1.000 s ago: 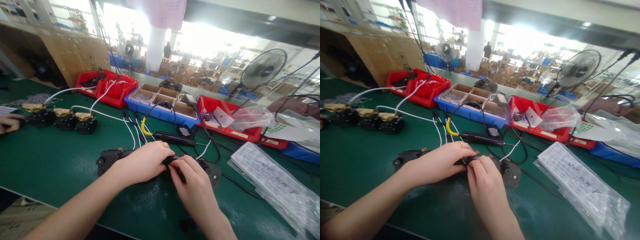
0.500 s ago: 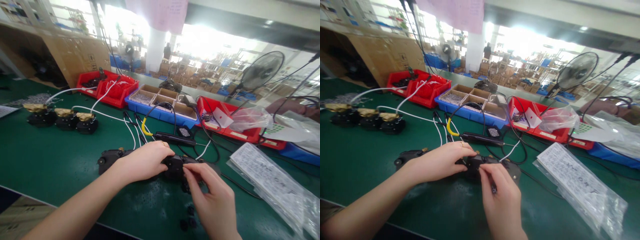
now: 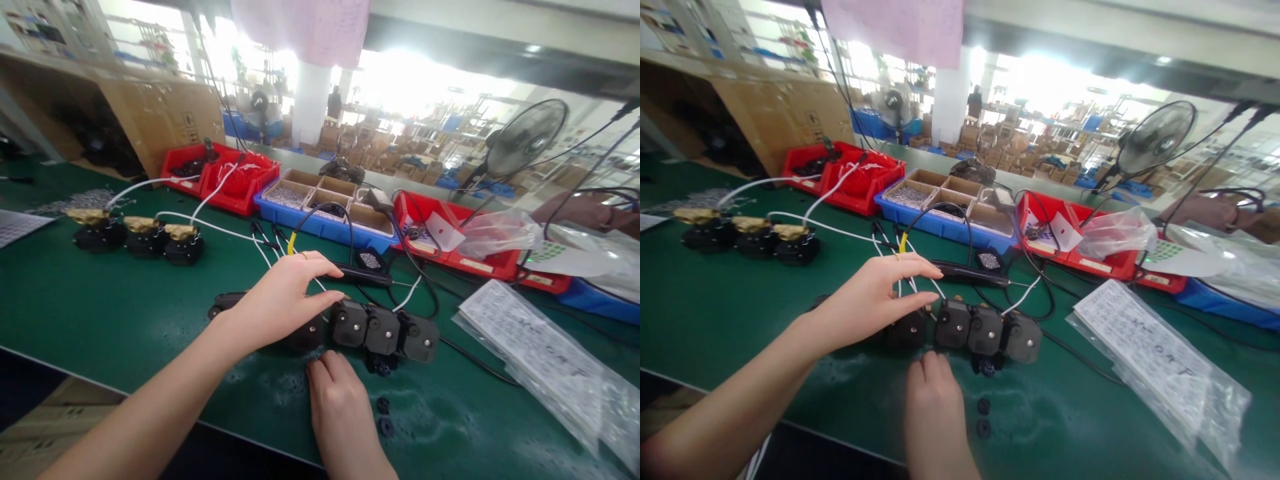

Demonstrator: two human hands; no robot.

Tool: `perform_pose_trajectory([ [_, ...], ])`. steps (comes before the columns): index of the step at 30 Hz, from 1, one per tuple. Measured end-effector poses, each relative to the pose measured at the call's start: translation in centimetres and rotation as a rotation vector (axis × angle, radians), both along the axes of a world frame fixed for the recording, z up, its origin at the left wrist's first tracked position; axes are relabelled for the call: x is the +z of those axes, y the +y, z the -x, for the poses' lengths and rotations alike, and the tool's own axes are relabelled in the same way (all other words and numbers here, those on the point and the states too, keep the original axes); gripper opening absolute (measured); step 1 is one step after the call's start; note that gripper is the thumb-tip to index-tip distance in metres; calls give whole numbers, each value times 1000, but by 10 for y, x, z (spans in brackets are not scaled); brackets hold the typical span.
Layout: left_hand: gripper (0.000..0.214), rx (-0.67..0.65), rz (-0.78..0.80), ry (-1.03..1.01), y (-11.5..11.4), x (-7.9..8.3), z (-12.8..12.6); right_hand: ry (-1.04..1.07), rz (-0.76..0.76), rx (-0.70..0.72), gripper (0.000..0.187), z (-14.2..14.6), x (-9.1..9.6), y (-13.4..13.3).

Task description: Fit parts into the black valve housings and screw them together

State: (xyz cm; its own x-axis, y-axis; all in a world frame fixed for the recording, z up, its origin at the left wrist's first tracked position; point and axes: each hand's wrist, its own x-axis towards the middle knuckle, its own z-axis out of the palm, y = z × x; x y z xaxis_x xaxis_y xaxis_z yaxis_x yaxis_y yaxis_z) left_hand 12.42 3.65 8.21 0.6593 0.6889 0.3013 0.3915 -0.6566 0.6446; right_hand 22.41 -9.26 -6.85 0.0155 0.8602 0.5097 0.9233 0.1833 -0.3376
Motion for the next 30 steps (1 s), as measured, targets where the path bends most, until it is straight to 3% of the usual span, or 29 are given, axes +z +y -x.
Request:
perform_pose_trajectory([
  [4, 16, 2, -10, -14, -6, -2, 0, -140, -33, -53, 34, 1, -9, 1],
  [8, 16, -29, -12, -86, -22, -6, -3, -224, 8, -40, 35, -12, -1, -4],
  [13, 15, -73, 40, -138, -39, -6, -7, -220, 59, 80, 35, -31, 8, 1],
  [17, 14, -27, 62, -235, -57, -10, -4, -222, 83, 198, 37, -45, 22, 3],
  [20, 13, 53, 146, -318, -76, -22, 1, 28, 92, 263, 28, -60, 49, -7],
  [23, 14, 71, 220, -325, -89, -38, 0, 375, -39, 243, 18, -77, 75, -16],
  [27, 15, 79, 0, -256, -81, -46, -14, 405, -143, 108, 12, -96, 82, -11],
  [30, 26, 37, -192, -38, -61, -41, -29, 322, -140, 107, 12, -102, 76, 0],
])
